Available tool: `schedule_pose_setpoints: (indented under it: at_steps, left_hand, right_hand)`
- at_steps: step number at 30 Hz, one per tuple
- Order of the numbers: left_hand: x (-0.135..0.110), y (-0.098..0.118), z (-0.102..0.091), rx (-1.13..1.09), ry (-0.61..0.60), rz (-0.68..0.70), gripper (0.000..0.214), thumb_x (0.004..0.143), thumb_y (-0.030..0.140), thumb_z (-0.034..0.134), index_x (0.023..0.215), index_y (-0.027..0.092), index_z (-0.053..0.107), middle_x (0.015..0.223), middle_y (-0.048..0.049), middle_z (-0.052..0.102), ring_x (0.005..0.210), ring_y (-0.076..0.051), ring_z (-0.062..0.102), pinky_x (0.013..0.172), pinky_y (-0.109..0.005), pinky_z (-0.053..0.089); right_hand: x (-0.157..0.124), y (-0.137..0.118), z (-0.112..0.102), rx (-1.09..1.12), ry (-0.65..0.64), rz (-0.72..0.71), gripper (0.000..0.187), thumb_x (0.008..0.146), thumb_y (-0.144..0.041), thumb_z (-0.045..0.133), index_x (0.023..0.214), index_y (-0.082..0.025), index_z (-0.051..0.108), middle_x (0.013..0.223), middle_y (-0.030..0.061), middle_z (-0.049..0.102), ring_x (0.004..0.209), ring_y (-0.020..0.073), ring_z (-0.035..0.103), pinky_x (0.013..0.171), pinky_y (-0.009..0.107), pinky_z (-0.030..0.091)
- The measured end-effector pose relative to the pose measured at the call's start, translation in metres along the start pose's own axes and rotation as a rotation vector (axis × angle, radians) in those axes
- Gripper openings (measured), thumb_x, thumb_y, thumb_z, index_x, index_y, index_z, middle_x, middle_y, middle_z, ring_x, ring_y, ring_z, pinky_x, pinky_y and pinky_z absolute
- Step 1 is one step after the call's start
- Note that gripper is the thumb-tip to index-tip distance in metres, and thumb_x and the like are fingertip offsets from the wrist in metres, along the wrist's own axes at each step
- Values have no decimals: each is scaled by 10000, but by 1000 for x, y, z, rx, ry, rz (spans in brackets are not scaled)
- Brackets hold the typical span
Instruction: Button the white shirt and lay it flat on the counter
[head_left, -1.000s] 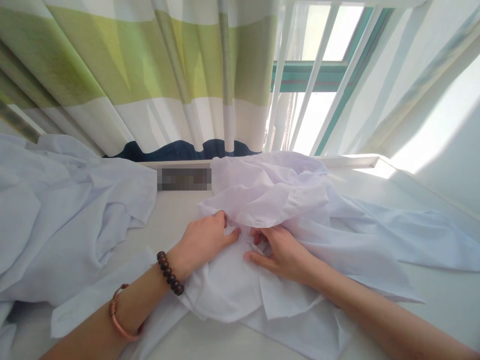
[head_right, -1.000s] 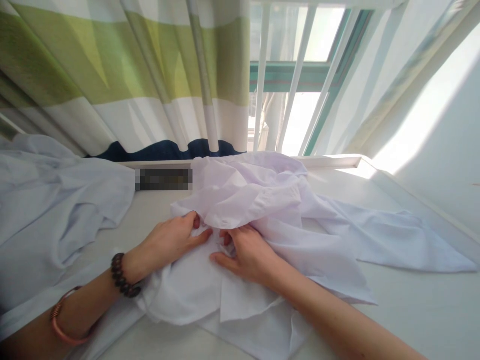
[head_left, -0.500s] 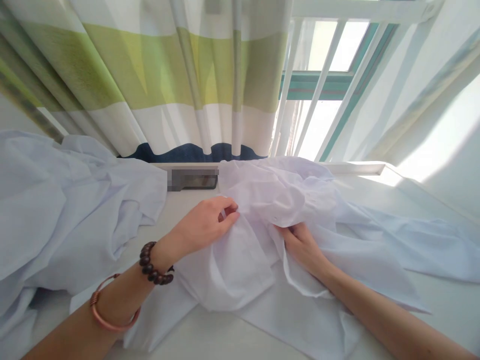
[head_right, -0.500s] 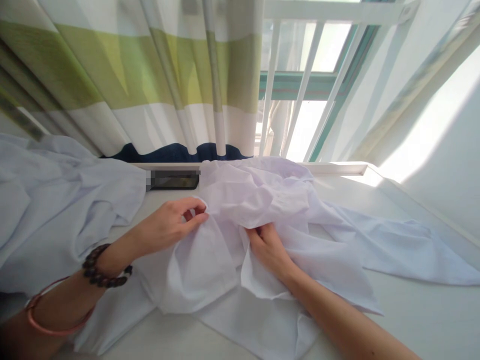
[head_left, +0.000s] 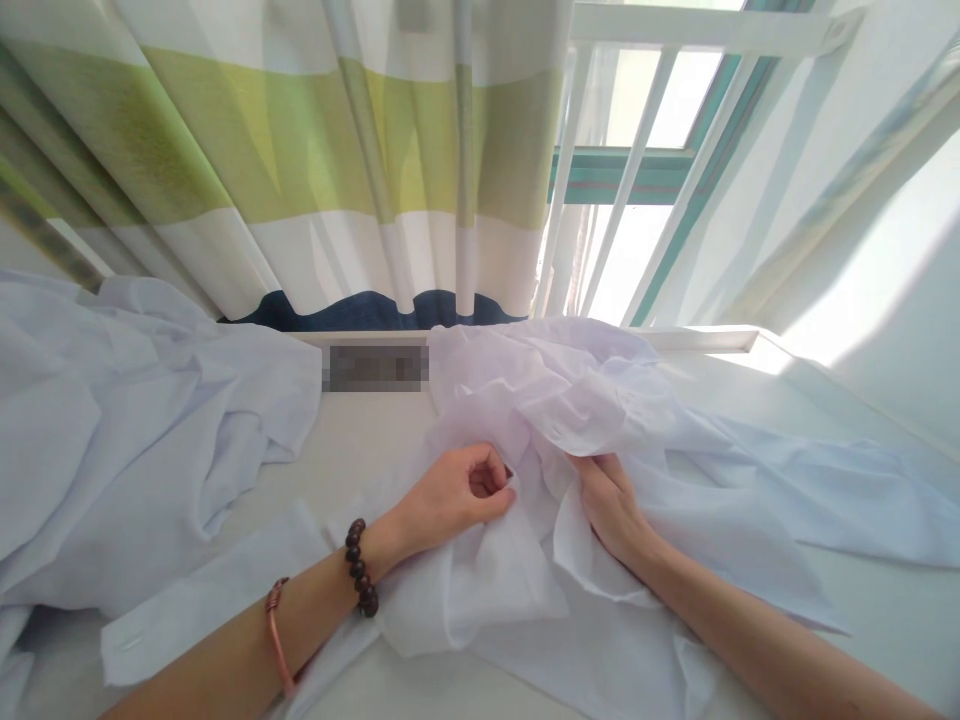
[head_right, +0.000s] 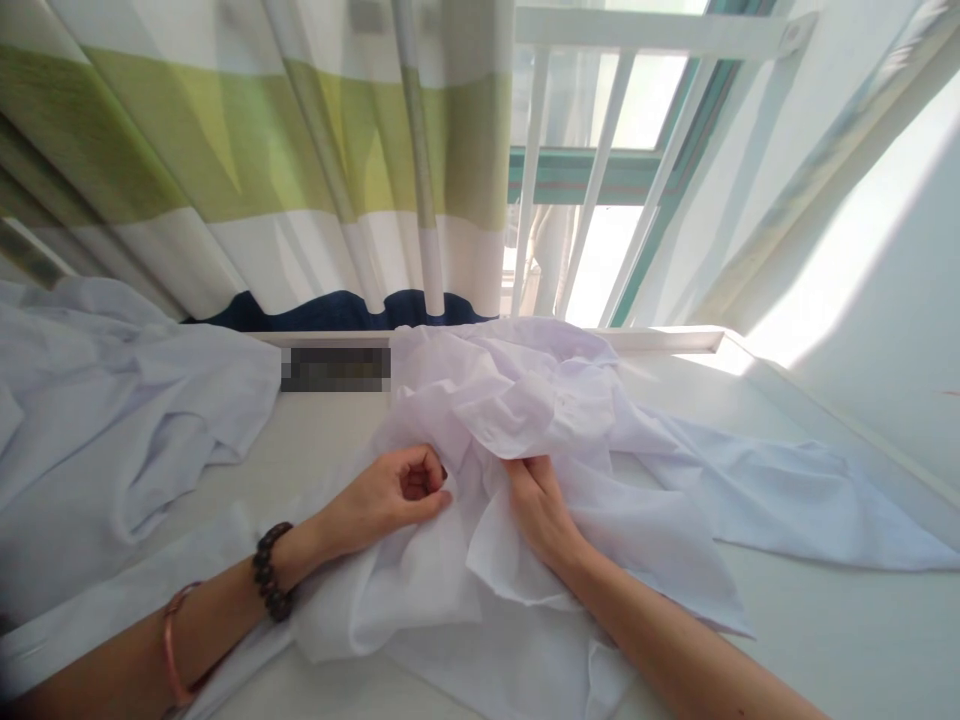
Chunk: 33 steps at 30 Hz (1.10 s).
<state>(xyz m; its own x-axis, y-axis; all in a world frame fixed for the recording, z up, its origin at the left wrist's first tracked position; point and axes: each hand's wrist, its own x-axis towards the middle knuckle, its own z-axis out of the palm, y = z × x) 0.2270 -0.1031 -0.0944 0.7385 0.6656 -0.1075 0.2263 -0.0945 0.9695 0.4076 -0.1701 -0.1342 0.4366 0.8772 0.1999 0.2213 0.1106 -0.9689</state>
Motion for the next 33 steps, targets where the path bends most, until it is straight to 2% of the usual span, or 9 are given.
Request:
schedule_pose_setpoints:
  at_steps: [3, 6, 9, 12, 18, 23, 29, 33]
  left_hand:
    - [7, -9, -3, -147, -16, -93, 328, 658, 295, 766, 820, 174, 508, 706, 33, 529, 614, -103, 514, 524, -219, 429]
    - [7, -8, -6, -186, -30, -141, 411, 652, 287, 779, 960, 169, 534, 736, 27, 531, 611, -118, 520, 455, -212, 393]
    - [5, -8, -5, -138, 6, -88, 545, 698, 235, 741, 1186, 207, 500, 687, 68, 473, 575, -105, 483, 476, -215, 365]
    - [4, -14, -2, -54, 45, 15, 608, 740, 186, 701, 1288, 236, 442, 619, 102, 392, 544, -86, 415, 534, -224, 354]
    - [1, -24, 7, -22, 79, 114, 418, 762, 164, 666, 1096, 225, 423, 693, 75, 477, 621, -102, 473, 558, -222, 383]
    - [-1, -23, 8, 27, 78, 118, 297, 776, 216, 662, 937, 220, 412, 764, 44, 528, 655, -106, 493, 550, -215, 396]
    - [-6, -16, 5, 50, 79, 102, 281, 770, 254, 661, 893, 215, 411, 796, 35, 529, 616, -93, 481, 551, -230, 415]
    - [-6, -10, -1, -98, -14, 95, 200, 751, 267, 651, 826, 187, 483, 805, 17, 512, 705, -123, 534, 642, -271, 485]
  right_hand:
    - [0, -5, 3, 60, -127, -36, 422, 888, -492, 523, 1173, -202, 636, 1242, 103, 654, 1239, 293, 520, 1087, 475, 344]
    - [-2, -13, 5, 38, -231, -147, 323, 913, -444, 501, 1054, -200, 657, 1116, 93, 696, 1104, 276, 590, 997, 416, 435]
    - [-5, -19, 6, 1, -316, -213, 238, 925, -379, 488, 859, -197, 626, 894, 61, 692, 887, 224, 625, 841, 334, 499]
    - [-5, -21, 6, -31, -339, -235, 195, 919, -344, 496, 822, -201, 586, 820, 38, 650, 822, 193, 605, 799, 303, 493]
    - [-6, -21, 8, -16, -418, -182, 130, 854, -324, 567, 811, -203, 584, 857, 49, 655, 847, 194, 637, 816, 316, 519]
    - [-6, -16, 11, -6, -356, -137, 131, 767, -291, 656, 845, -212, 587, 845, 33, 682, 828, 199, 672, 798, 320, 556]
    - [-7, -13, 10, -54, -348, -118, 202, 766, -338, 687, 914, -202, 667, 923, 68, 740, 898, 242, 690, 857, 378, 555]
    - [-7, -11, 10, -85, -316, -120, 232, 809, -374, 657, 957, -197, 681, 993, 83, 742, 971, 272, 679, 888, 416, 535]
